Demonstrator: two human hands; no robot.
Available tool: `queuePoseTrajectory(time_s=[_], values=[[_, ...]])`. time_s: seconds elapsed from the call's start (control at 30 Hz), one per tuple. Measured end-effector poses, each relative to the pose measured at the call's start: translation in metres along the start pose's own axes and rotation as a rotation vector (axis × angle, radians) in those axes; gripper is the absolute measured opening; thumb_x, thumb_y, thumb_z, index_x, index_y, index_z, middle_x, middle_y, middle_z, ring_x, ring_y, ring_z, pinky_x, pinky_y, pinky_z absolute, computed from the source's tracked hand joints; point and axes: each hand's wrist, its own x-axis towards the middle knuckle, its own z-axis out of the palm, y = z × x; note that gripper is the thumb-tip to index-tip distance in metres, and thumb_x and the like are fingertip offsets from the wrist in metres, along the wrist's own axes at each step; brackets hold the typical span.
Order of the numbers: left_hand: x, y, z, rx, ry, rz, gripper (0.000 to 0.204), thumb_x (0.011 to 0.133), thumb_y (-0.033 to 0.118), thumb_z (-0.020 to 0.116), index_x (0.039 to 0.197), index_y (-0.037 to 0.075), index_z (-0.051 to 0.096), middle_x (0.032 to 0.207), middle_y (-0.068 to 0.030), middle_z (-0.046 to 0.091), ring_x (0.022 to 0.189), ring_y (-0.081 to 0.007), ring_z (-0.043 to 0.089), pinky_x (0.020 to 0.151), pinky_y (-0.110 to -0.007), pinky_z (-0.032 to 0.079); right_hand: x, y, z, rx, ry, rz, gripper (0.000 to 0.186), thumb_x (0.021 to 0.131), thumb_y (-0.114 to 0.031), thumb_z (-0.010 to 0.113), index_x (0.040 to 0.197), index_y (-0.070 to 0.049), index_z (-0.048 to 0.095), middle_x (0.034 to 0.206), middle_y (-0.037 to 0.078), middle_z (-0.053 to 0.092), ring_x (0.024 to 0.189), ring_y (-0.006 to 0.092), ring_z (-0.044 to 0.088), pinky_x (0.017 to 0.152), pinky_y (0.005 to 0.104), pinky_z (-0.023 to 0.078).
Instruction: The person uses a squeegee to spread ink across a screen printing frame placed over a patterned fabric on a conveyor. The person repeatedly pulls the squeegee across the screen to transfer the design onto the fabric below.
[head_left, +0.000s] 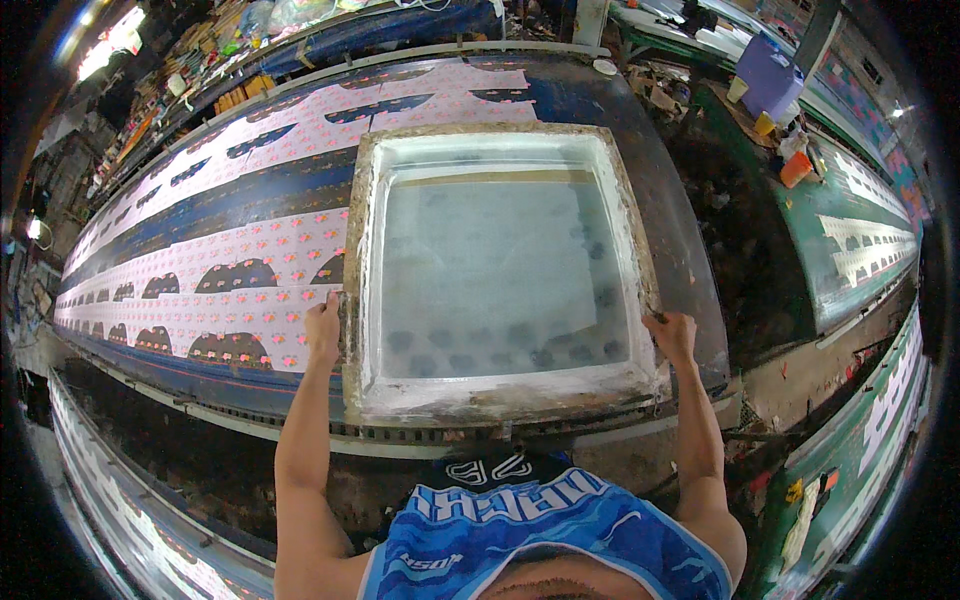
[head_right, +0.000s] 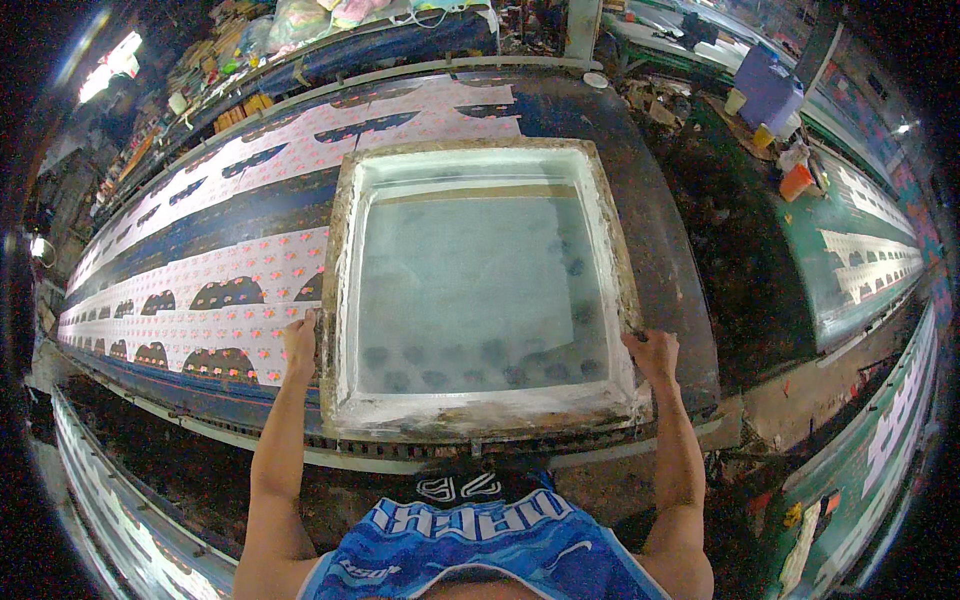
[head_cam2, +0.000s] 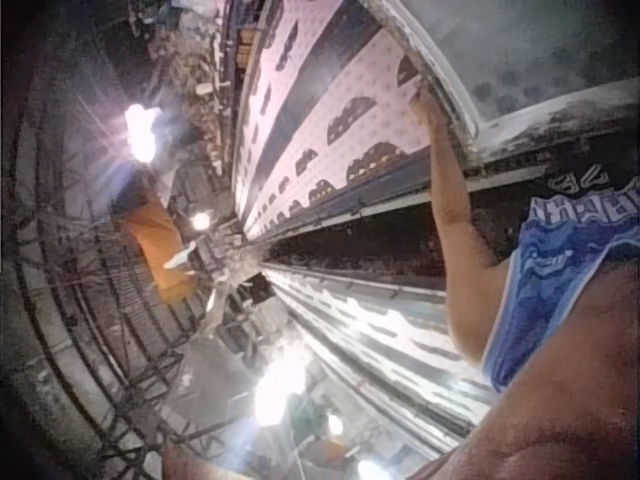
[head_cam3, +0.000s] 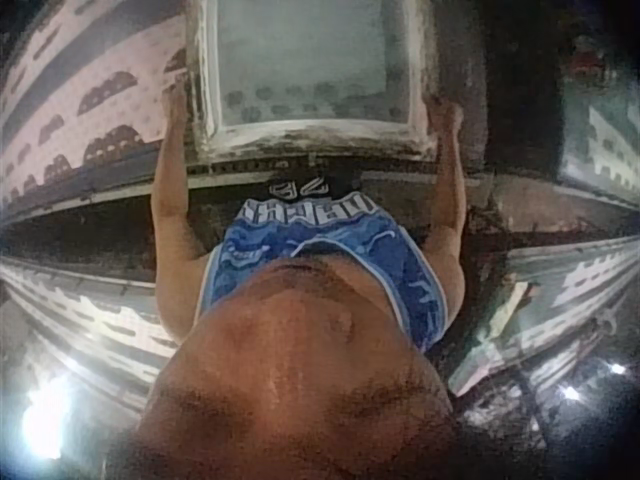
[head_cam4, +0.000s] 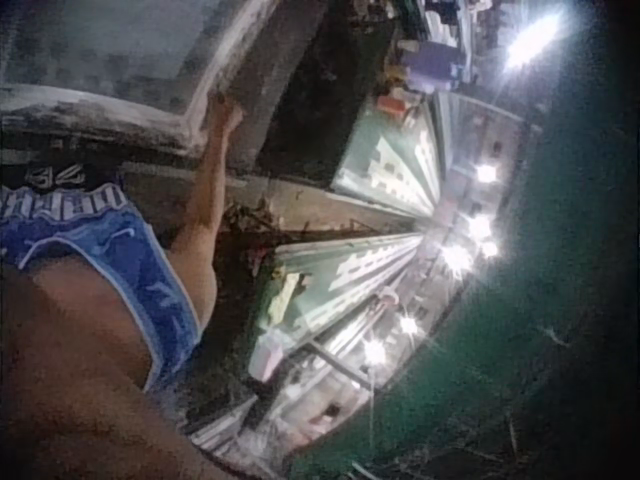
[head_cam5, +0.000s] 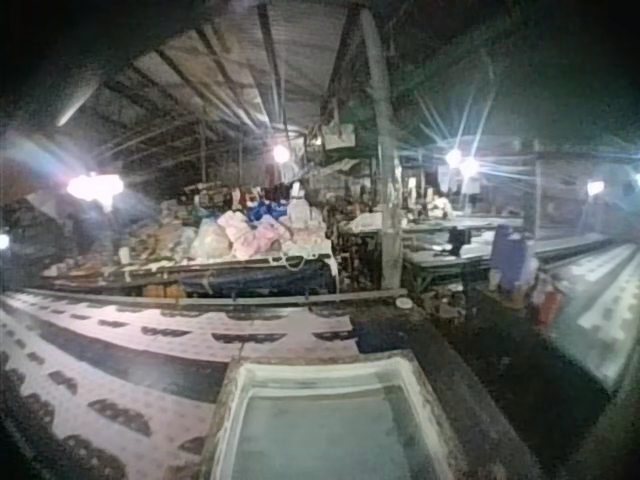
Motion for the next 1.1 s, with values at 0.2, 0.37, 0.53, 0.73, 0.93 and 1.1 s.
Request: queuePoseTrajectory(time_s=[0.2,0.37,0.53,0.73,0.93,1.1], values=[[0.003,0.001,0.003,0.258,0.047,0.162,0.055,0.098,0.043,0.058,0.085,-0.010,0.066,0.073,-0.0197,0.064,0.066,-0.0252,0.055,0.064,-0.044,0.043,0.001,-0.003,-0.004,-0.013,-0.015,-0.012,0.046,0.078,-0.039,0.080,0.066,0.003,0.067,0.057,0.017,0.060,0.054,0.0334,0.060,0.058,0.0444,0.046],[0.007,-0.006,0.002,0.224,-0.017,0.073,0.056,0.099,0.044,0.056,0.085,-0.009,0.065,0.074,-0.0202,0.065,0.068,-0.0284,0.057,0.065,-0.046,0.042,0.003,-0.056,-0.048,-0.025,-0.342,0.204,0.042,0.084,-0.039,0.078,0.082,0.003,0.071,0.076,0.023,0.068,0.073,0.0362,0.068,0.069,0.0455,0.050],[0.000,-0.004,-0.004,0.218,-0.017,0.124,0.056,0.100,0.043,0.055,0.087,-0.010,0.066,0.077,-0.0219,0.067,0.070,-0.0303,0.059,0.068,-0.047,0.043,-0.038,-0.157,-0.057,0.129,-0.335,-0.387,0.044,0.085,-0.029,0.076,0.119,-0.003,0.064,0.123,0.024,0.061,0.114,0.0411,0.060,0.093,0.0470,0.050],[0.009,-0.008,0.001,0.247,-0.065,0.113,0.057,0.099,0.044,0.055,0.090,-0.011,0.067,0.086,-0.0275,0.068,0.079,-0.0389,0.063,0.074,-0.048,0.046,-0.123,-0.212,-0.016,0.147,-0.543,-0.966,0.044,0.075,-0.014,0.072,0.117,-0.002,0.063,0.116,0.016,0.067,0.106,0.0367,0.065,0.095,0.0483,0.051],[0.013,-0.014,0.000,0.285,-0.063,0.159,0.058,0.100,0.045,0.053,0.093,-0.010,0.069,0.093,-0.0314,0.068,0.093,-0.0456,0.065,0.082,-0.051,0.047,-0.124,-0.252,0.002,-0.012,-0.392,-0.675,0.025,0.072,-0.018,0.070,0.093,-0.006,0.063,0.097,0.015,0.070,0.094,0.0368,0.067,0.078,0.0486,0.054],[0.010,-0.007,0.000,0.258,-0.089,0.179,0.061,0.100,0.048,0.052,0.094,-0.011,0.068,0.096,-0.0329,0.068,0.096,-0.0470,0.064,0.085,-0.051,0.047,-0.112,-0.256,0.004,-0.009,-0.464,-0.569,0.018,0.072,-0.020,0.069,0.086,-0.008,0.065,0.084,0.014,0.071,0.086,0.0366,0.068,0.071,0.0507,0.054]])
